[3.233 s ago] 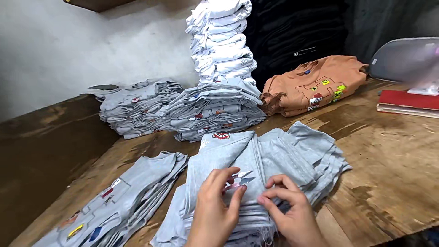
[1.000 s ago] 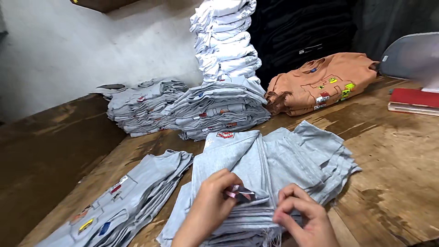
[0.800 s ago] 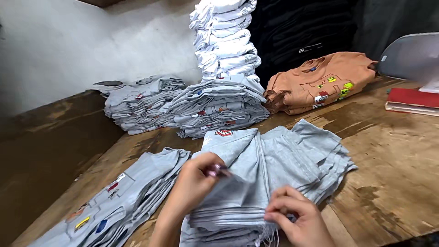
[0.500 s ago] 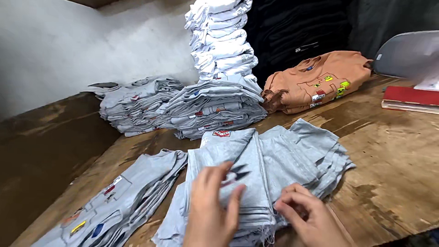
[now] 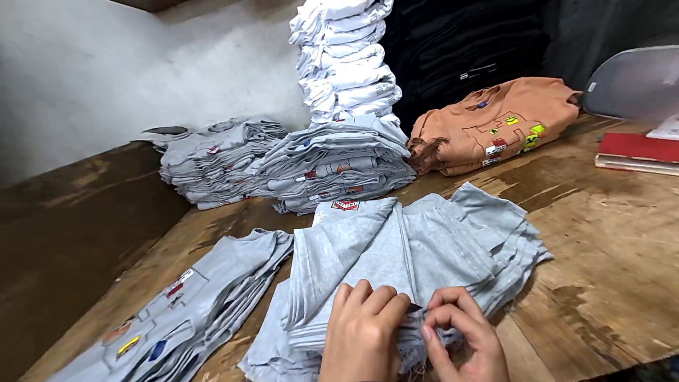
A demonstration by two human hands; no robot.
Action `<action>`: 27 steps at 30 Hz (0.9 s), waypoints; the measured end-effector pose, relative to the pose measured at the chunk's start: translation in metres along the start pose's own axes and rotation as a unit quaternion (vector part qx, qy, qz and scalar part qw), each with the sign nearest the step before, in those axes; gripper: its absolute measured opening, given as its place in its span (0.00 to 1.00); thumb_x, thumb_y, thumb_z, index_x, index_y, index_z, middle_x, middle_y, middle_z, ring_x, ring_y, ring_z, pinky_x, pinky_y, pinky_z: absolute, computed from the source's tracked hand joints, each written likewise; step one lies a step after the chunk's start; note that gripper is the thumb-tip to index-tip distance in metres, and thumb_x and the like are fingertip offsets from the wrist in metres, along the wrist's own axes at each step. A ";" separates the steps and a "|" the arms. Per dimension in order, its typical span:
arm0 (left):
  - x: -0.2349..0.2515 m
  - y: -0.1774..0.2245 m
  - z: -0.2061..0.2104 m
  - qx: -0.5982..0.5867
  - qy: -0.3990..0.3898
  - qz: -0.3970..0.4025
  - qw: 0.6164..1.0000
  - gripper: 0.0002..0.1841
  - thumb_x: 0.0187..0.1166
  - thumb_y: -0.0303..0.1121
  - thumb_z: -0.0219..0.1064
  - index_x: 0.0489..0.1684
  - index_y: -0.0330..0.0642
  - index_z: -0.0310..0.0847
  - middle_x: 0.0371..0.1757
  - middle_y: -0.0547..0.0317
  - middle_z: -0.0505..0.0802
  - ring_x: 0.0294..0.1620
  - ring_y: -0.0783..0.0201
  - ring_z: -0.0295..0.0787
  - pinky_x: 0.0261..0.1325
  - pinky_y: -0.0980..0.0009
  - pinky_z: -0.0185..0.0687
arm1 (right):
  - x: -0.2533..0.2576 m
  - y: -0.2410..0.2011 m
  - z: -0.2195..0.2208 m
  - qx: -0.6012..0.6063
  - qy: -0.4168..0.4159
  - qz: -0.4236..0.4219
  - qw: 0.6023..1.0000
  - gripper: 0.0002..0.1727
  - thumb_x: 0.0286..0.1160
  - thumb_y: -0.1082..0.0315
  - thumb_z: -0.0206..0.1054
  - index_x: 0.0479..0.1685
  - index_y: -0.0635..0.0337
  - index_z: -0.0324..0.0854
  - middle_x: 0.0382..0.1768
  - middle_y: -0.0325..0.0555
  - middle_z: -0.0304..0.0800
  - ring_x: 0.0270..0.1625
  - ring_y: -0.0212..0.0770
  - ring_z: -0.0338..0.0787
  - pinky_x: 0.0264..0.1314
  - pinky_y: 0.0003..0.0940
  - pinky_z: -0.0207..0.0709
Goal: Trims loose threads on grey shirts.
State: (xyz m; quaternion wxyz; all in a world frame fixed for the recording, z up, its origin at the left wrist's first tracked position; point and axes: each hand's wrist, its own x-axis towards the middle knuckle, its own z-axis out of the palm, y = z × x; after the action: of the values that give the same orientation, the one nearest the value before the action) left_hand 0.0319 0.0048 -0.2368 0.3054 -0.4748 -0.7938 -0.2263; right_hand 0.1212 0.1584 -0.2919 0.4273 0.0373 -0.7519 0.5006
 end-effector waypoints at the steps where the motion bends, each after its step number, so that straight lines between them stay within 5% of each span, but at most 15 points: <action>1: -0.001 -0.002 0.000 -0.009 0.003 -0.011 1.000 0.09 0.79 0.37 0.64 0.41 0.59 0.93 0.42 0.72 0.95 0.38 0.65 0.85 0.41 0.62 0.73 | 0.000 0.003 -0.003 -0.015 -0.009 -0.022 1.000 0.08 0.72 0.61 0.71 0.29 0.54 0.88 0.46 0.41 0.88 0.55 0.29 0.86 0.56 0.24 0.81; 6: -0.009 -0.018 -0.010 -0.039 -0.013 -0.052 0.998 0.08 0.79 0.41 0.66 0.45 0.61 0.93 0.46 0.74 0.95 0.43 0.66 0.88 0.44 0.61 0.77 | 0.003 0.010 0.001 -0.119 0.042 -0.069 0.990 0.16 0.67 0.49 0.79 0.46 0.47 0.91 0.52 0.41 0.85 0.57 0.32 0.84 0.57 0.26 0.82; 8: -0.012 -0.019 -0.012 -0.051 -0.021 -0.057 0.997 0.09 0.79 0.41 0.67 0.47 0.61 0.93 0.47 0.73 0.95 0.44 0.66 0.88 0.45 0.61 0.77 | 0.005 0.014 0.009 -0.123 0.063 -0.074 0.988 0.07 0.71 0.55 0.77 0.37 0.45 0.92 0.51 0.38 0.87 0.54 0.29 0.84 0.55 0.24 0.80; 12: -0.012 -0.016 -0.004 -0.071 -0.012 -0.051 0.996 0.09 0.78 0.41 0.67 0.47 0.60 0.95 0.48 0.73 0.96 0.44 0.67 0.88 0.45 0.62 0.78 | 0.007 0.011 0.013 0.046 0.049 0.003 0.998 0.08 0.79 0.62 0.70 0.36 0.57 0.88 0.52 0.44 0.84 0.53 0.29 0.85 0.49 0.19 0.83; 14: -0.011 -0.016 -0.001 -0.075 0.004 -0.053 0.996 0.09 0.79 0.41 0.66 0.43 0.62 0.95 0.47 0.76 0.96 0.42 0.71 0.88 0.44 0.65 0.77 | 0.006 0.013 0.009 0.082 0.003 -0.016 0.996 0.11 0.82 0.58 0.68 0.37 0.54 0.86 0.52 0.41 0.83 0.60 0.30 0.83 0.61 0.22 0.81; 18: -0.010 -0.022 -0.007 -0.107 -0.008 -0.084 0.991 0.10 0.79 0.42 0.68 0.51 0.59 0.93 0.50 0.71 0.94 0.48 0.69 0.89 0.50 0.62 0.83 | 0.001 0.020 0.000 0.039 -0.006 -0.061 0.997 0.13 0.82 0.53 0.65 0.33 0.50 0.85 0.45 0.38 0.88 0.57 0.32 0.85 0.62 0.30 0.79; 21: -0.012 -0.030 -0.004 -0.135 -0.032 -0.107 0.985 0.16 0.77 0.48 0.70 0.58 0.57 0.90 0.51 0.70 0.92 0.53 0.69 0.88 0.56 0.61 0.85 | 0.003 0.020 0.005 -0.051 0.036 -0.048 0.997 0.12 0.72 0.52 0.76 0.47 0.45 0.93 0.52 0.39 0.86 0.59 0.32 0.84 0.62 0.28 0.81; 23: -0.013 -0.032 -0.001 -0.145 -0.043 -0.119 0.981 0.21 0.74 0.54 0.72 0.61 0.57 0.89 0.50 0.70 0.90 0.52 0.71 0.88 0.56 0.64 0.87 | 0.005 0.020 0.009 -0.051 0.038 -0.050 0.997 0.06 0.71 0.54 0.78 0.40 0.40 0.96 0.53 0.38 0.87 0.59 0.31 0.83 0.59 0.26 0.80; 27: -0.012 -0.032 -0.004 -0.173 -0.046 -0.122 0.976 0.17 0.78 0.49 0.70 0.61 0.56 0.90 0.52 0.68 0.91 0.54 0.70 0.89 0.58 0.64 0.88 | 0.008 0.018 0.001 0.151 0.017 0.037 0.988 0.09 0.81 0.62 0.69 0.36 0.55 0.89 0.49 0.39 0.84 0.55 0.29 0.84 0.56 0.21 0.81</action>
State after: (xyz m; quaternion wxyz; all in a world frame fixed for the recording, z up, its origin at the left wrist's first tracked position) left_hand 0.0087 -0.0199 -0.2448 0.1521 -0.4298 -0.8076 -0.3742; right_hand 0.1073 0.1692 -0.2997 0.4110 0.0654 -0.6612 0.6242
